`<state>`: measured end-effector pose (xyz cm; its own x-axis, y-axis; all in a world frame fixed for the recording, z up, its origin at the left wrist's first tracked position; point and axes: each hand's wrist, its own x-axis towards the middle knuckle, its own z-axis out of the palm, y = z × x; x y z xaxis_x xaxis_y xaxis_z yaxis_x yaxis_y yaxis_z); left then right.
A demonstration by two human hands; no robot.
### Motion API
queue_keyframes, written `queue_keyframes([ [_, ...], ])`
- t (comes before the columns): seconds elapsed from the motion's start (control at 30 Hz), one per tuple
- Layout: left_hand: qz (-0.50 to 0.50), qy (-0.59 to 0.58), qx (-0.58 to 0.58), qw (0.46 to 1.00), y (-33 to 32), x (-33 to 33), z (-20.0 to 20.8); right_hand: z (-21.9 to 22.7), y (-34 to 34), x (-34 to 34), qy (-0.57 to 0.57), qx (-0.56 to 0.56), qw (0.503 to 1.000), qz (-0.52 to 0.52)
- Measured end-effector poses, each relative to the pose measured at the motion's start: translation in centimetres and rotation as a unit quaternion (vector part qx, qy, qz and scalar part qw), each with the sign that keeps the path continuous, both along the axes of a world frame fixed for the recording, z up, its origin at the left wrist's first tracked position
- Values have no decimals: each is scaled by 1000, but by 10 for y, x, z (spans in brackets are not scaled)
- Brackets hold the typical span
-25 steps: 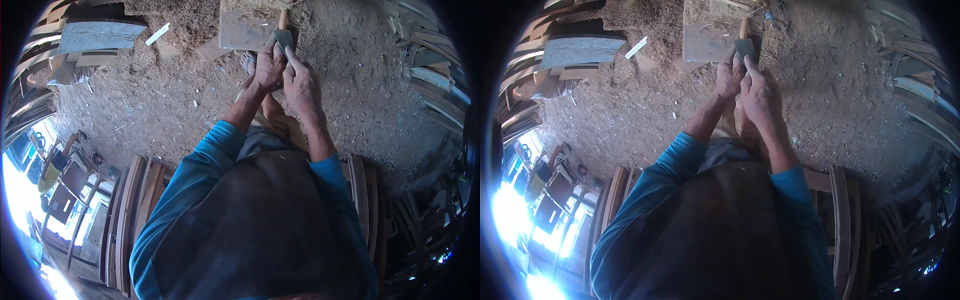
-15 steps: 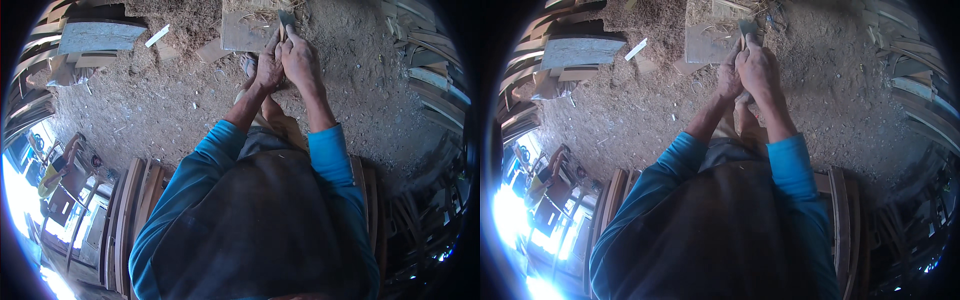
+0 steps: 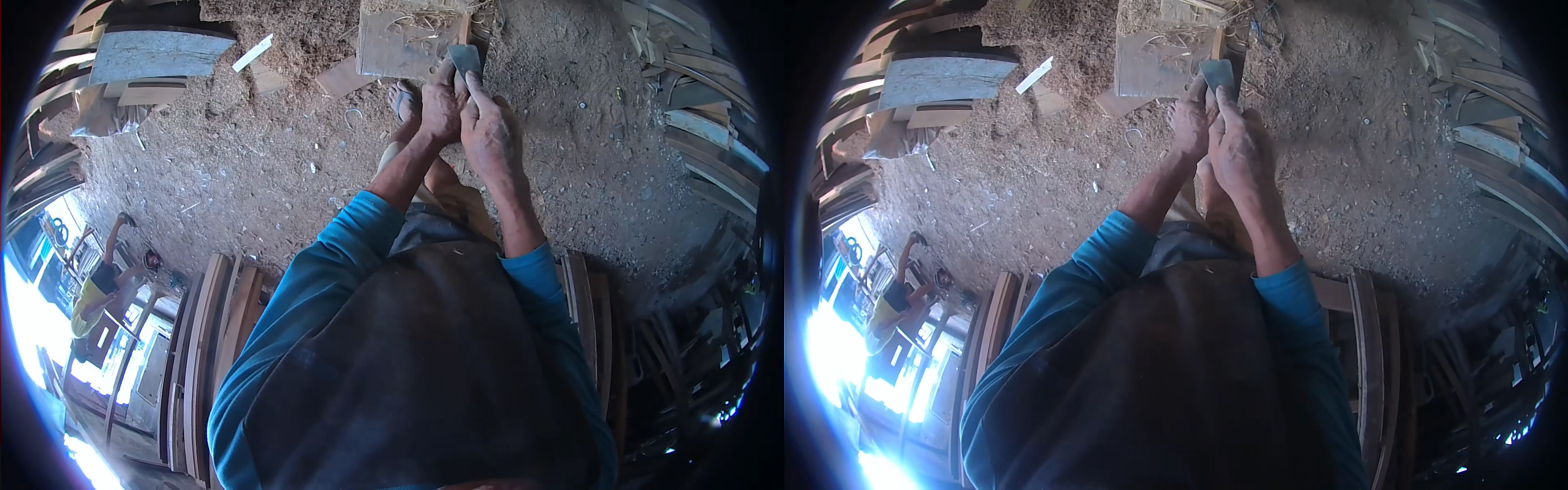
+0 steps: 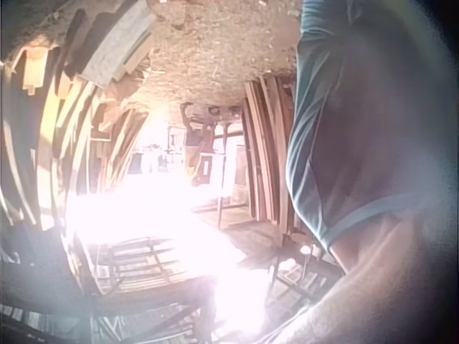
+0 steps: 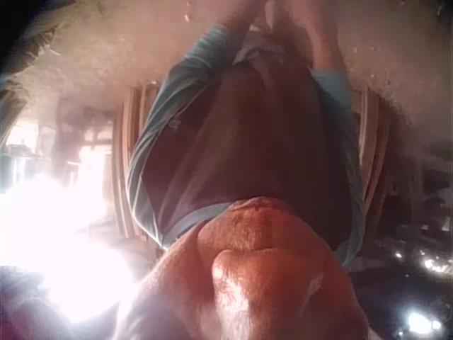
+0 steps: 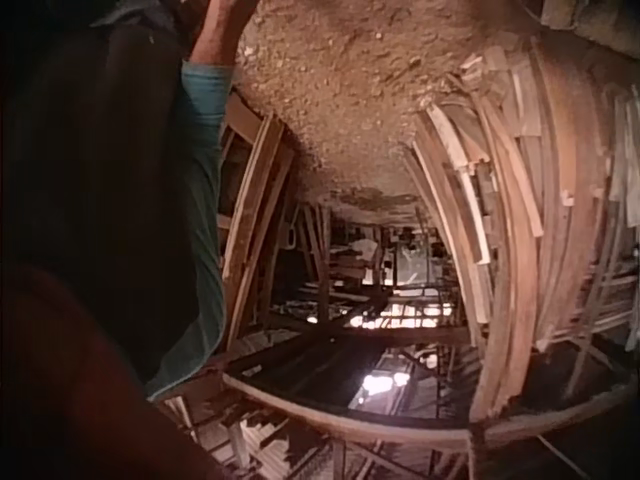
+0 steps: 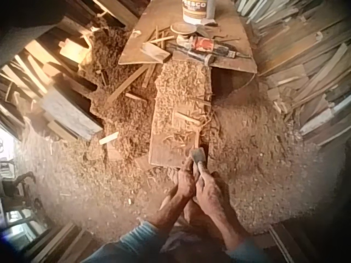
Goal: The person holds a small piece of wood and uses a hand plane to shave and smooth one of its edges.
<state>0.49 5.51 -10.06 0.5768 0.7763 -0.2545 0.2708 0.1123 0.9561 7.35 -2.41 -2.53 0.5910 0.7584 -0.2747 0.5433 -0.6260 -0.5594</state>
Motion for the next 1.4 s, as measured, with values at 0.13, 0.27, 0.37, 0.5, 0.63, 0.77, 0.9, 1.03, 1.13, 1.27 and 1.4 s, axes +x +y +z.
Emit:
queue_keyframes([
  [0.13,-39,-7,-59,997,5,2,15,-9,28,15,23,14,999,-31],
  [0.27,4,-47,103,994,-5,5,-10,-11,52,32,22,-3,999,-46],
  [0.37,13,26,-74,997,2,7,4,-3,45,46,215,61,961,-160],
  [0.5,84,-78,-180,977,-8,10,4,-5,12,47,115,153,968,-163],
  [0.63,112,-89,-141,980,-13,13,-2,14,-7,19,137,89,982,-96],
  [0.77,106,-70,-137,982,-12,12,-2,0,-9,21,101,103,988,-62],
  [0.9,119,-128,-192,966,-5,9,7,-2,-9,32,118,80,988,-63],
  [1.03,122,-93,-229,961,3,2,15,1,-12,37,131,60,988,-60],
  [1.13,99,-92,-197,971,3,3,11,-1,-17,33,131,69,987,-57],
  [1.27,39,-67,-126,989,3,2,8,8,-33,13,145,107,983,-47],
  [1.4,40,-47,-72,995,-1,2,-12,5,-33,5,176,101,977,-58],
])
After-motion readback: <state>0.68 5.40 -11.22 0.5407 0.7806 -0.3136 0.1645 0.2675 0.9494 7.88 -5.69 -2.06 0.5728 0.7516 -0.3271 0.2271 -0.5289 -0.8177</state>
